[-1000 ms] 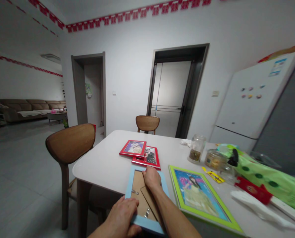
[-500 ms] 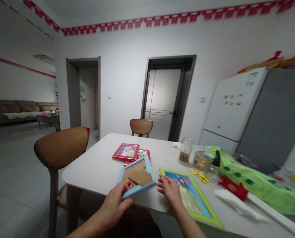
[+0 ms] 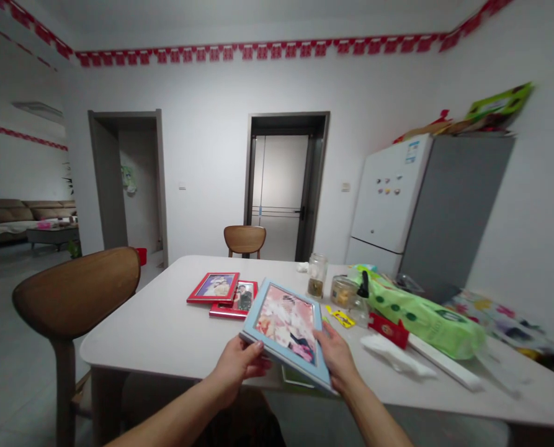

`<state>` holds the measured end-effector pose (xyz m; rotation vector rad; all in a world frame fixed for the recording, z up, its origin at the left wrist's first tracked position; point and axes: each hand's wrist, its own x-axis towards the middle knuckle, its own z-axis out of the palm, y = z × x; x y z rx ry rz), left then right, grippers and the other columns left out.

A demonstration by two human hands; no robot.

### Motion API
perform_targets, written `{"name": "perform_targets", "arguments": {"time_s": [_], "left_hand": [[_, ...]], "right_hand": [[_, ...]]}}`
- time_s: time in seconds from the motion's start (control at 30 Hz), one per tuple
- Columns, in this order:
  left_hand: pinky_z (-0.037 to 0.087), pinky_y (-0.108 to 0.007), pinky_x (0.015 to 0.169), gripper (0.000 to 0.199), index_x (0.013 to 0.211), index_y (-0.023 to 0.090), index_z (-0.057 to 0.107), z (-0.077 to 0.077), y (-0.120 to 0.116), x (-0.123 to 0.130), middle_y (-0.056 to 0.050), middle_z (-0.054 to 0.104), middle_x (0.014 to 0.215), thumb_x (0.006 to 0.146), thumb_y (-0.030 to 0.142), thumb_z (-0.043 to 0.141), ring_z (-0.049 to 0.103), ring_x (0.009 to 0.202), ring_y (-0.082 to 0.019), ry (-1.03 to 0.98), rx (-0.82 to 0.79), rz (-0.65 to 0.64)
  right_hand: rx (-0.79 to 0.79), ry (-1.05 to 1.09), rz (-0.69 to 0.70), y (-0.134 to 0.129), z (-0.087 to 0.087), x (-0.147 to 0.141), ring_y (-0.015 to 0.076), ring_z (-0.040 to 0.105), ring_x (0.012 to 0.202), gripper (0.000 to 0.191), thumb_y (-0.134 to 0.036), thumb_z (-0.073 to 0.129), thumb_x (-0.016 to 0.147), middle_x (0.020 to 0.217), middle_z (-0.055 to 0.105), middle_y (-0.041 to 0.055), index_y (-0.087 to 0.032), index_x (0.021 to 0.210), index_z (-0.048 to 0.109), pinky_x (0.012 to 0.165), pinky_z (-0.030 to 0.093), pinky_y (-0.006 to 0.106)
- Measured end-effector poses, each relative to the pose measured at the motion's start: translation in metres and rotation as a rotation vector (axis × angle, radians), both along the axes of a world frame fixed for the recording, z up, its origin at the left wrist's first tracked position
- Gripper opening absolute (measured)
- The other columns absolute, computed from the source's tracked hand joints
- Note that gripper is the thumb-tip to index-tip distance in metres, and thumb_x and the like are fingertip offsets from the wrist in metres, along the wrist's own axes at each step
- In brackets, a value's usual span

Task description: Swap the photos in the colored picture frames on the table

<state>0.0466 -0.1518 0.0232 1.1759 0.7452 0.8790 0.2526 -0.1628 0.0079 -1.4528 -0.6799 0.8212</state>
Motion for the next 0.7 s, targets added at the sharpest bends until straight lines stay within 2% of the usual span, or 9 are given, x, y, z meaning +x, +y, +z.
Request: {"name": "perform_targets", "arguments": {"time_s": [0.13, 0.27, 0.37, 0.5, 0.6, 0.7], "left_hand": [[0.046, -0.025, 0.055, 0.017, 0.085, 0.013, 0.044, -0.018, 0.000, 0.035, -0.001, 0.057, 0.063, 0.076, 0.026, 0.050, 0.058, 0.055, -0.013, 0.102, -0.048, -0.005], [0.044, -0.024, 0.050, 0.018, 0.088, 0.013, 0.046, -0.037, 0.007, 0.052, 0.002, 0.054, 0.059, 0.071, 0.013, 0.052, 0.056, 0.051, -0.013, 0.280, -0.003, 0.024], [0.042, -0.025, 0.051, 0.027, 0.092, 0.013, 0.048, -0.047, 0.016, 0.051, 0.003, 0.054, 0.059, 0.066, 0.011, 0.056, 0.055, 0.053, -0.014, 0.398, 0.079, 0.048], [0.041, -0.025, 0.052, 0.029, 0.090, 0.014, 0.053, -0.051, 0.019, 0.041, 0.004, 0.053, 0.056, 0.062, 0.013, 0.060, 0.054, 0.050, -0.014, 0.480, 0.170, 0.022], [0.041, -0.025, 0.051, 0.026, 0.085, 0.015, 0.056, -0.050, 0.017, 0.028, 0.004, 0.053, 0.053, 0.060, 0.015, 0.061, 0.052, 0.048, -0.014, 0.483, 0.204, -0.016], [0.040, -0.025, 0.053, 0.025, 0.082, 0.014, 0.057, -0.050, 0.022, 0.010, 0.002, 0.056, 0.057, 0.057, 0.013, 0.062, 0.054, 0.053, -0.015, 0.453, 0.228, 0.001]], "right_hand": [[-0.110, -0.130, 0.038, -0.004, 0.001, 0.061, 0.0193, 0.062, 0.061, 0.053, -0.024, 0.050, 0.064, 0.075, 0.068, 0.0048, -0.014, 0.116, 0.047, 0.061, 0.048, 0.031], [-0.182, -0.450, 0.045, 0.007, -0.011, 0.086, 0.0192, 0.062, 0.069, 0.043, -0.025, 0.052, 0.062, 0.082, 0.067, 0.0061, -0.013, 0.103, 0.058, 0.066, 0.046, 0.029], [-0.229, -0.648, -0.006, 0.016, -0.022, 0.090, 0.0200, 0.060, 0.079, 0.039, -0.024, 0.053, 0.059, 0.088, 0.066, 0.0081, -0.011, 0.095, 0.063, 0.072, 0.044, 0.027], [-0.295, -0.728, -0.038, 0.017, -0.030, 0.095, 0.0214, 0.060, 0.075, 0.043, -0.024, 0.052, 0.060, 0.082, 0.066, 0.0093, -0.009, 0.099, 0.060, 0.070, 0.043, 0.029], [-0.354, -0.808, -0.083, 0.017, -0.026, 0.091, 0.0246, 0.059, 0.078, 0.045, -0.020, 0.050, 0.060, 0.082, 0.065, 0.0116, -0.009, 0.102, 0.058, 0.072, 0.042, 0.033], [-0.282, -0.948, -0.114, 0.034, -0.016, 0.059, 0.0259, 0.056, 0.087, 0.042, -0.022, 0.047, 0.063, 0.093, 0.062, 0.0139, -0.010, 0.103, 0.057, 0.079, 0.038, 0.036]]}}
